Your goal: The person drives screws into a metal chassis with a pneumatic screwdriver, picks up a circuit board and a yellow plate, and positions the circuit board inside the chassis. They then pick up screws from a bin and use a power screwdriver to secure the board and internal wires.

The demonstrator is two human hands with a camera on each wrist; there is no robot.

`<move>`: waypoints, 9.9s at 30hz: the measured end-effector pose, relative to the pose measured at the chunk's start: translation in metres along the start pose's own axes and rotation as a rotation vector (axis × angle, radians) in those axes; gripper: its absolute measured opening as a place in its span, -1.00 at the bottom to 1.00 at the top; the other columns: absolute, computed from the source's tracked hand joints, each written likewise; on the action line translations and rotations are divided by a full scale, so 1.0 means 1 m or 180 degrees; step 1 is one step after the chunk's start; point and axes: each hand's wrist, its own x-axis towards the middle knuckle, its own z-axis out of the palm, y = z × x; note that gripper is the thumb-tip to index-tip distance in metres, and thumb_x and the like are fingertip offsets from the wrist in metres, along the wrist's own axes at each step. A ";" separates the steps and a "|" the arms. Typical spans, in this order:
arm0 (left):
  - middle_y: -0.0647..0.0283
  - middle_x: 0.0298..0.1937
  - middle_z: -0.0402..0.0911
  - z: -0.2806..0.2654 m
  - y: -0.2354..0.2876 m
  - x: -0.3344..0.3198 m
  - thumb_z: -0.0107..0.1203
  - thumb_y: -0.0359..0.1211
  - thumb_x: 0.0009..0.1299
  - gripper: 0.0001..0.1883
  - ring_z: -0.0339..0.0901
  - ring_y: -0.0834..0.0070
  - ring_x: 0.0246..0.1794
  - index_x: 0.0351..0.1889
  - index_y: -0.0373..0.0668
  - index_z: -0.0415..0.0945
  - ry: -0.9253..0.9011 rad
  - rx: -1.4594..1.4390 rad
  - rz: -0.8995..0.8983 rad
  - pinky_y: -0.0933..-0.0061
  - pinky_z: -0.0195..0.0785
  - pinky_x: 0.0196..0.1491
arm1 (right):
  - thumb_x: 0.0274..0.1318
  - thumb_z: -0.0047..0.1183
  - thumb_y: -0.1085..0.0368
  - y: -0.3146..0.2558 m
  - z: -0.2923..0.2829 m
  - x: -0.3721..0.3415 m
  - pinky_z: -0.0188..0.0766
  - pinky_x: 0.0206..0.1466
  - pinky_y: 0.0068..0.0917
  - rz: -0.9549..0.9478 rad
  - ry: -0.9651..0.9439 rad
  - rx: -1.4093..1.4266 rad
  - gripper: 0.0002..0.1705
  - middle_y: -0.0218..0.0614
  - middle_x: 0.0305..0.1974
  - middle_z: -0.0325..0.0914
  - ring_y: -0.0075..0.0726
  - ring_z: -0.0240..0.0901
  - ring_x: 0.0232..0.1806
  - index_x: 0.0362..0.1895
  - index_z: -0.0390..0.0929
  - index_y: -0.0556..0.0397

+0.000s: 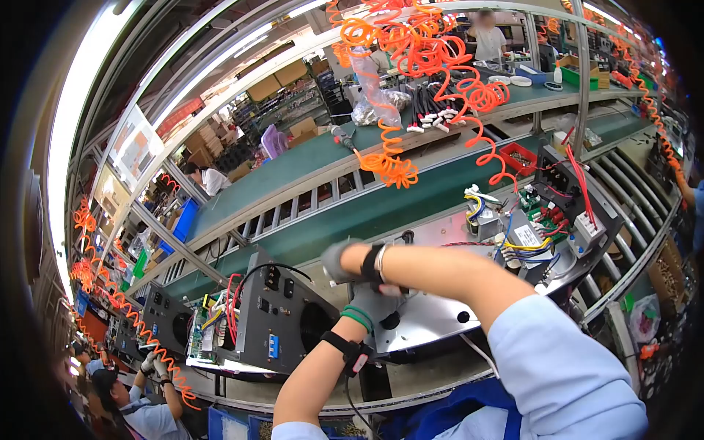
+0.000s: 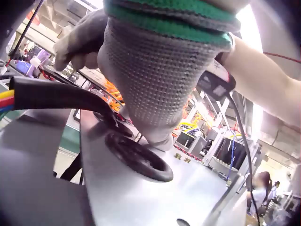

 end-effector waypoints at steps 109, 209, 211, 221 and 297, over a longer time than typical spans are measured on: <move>-0.08 0.36 0.08 0.485 0.133 -0.653 0.34 0.10 -0.03 0.03 -0.06 -0.07 0.39 0.33 -0.16 0.10 0.1952 -0.1824 -0.7427 -0.07 -0.24 0.37 | 0.08 0.15 -0.09 -0.563 0.425 -0.212 0.51 -0.06 -0.39 -0.0613 -0.5067 0.4177 -0.38 -0.32 -0.13 0.56 -0.40 0.54 -0.17 0.07 0.40 0.09; 0.02 0.25 0.38 0.160 0.015 -0.242 0.29 -0.03 0.12 -0.08 0.38 0.33 0.22 0.33 -0.33 0.13 0.1413 -0.6592 0.1192 0.29 0.24 0.27 | -0.26 0.36 -0.15 -0.166 0.164 -0.318 0.44 -0.12 -0.55 0.1019 0.0845 0.6402 -0.17 -0.40 -0.21 0.56 -0.55 0.48 -0.22 0.04 0.43 0.12; 0.05 0.24 0.38 0.160 0.013 -0.235 0.30 -0.05 0.10 -0.07 0.37 0.33 0.23 0.34 -0.33 0.12 0.0997 -0.6832 0.1486 0.29 0.22 0.28 | -0.27 0.37 -0.12 -0.162 0.167 -0.328 0.44 -0.05 -0.53 0.1089 0.0745 0.6490 -0.11 -0.36 -0.12 0.53 -0.51 0.48 -0.14 0.12 0.37 0.12; 0.12 0.20 0.39 0.077 0.037 -0.223 0.22 -0.08 0.19 -0.12 0.41 0.38 0.16 0.38 -0.31 0.08 0.0098 -0.6636 0.1235 0.34 0.27 0.22 | -0.05 0.15 0.09 -0.161 0.157 -0.350 0.43 -0.25 -0.63 0.1502 0.1609 0.6756 -0.50 -0.47 -0.35 0.52 -0.56 0.46 -0.37 -0.03 0.45 0.09; 0.00 -0.04 0.49 0.057 0.148 -0.084 -0.06 -0.43 0.42 -0.68 0.61 0.26 -0.17 0.04 -0.49 0.32 0.2238 -0.6803 -0.0911 0.30 0.66 -0.18 | 0.12 0.08 0.21 0.222 -0.009 -0.099 0.45 -0.16 -0.37 0.0345 -0.0979 0.0694 -0.66 -0.33 -0.22 0.63 -0.36 0.53 -0.22 -0.03 0.58 0.05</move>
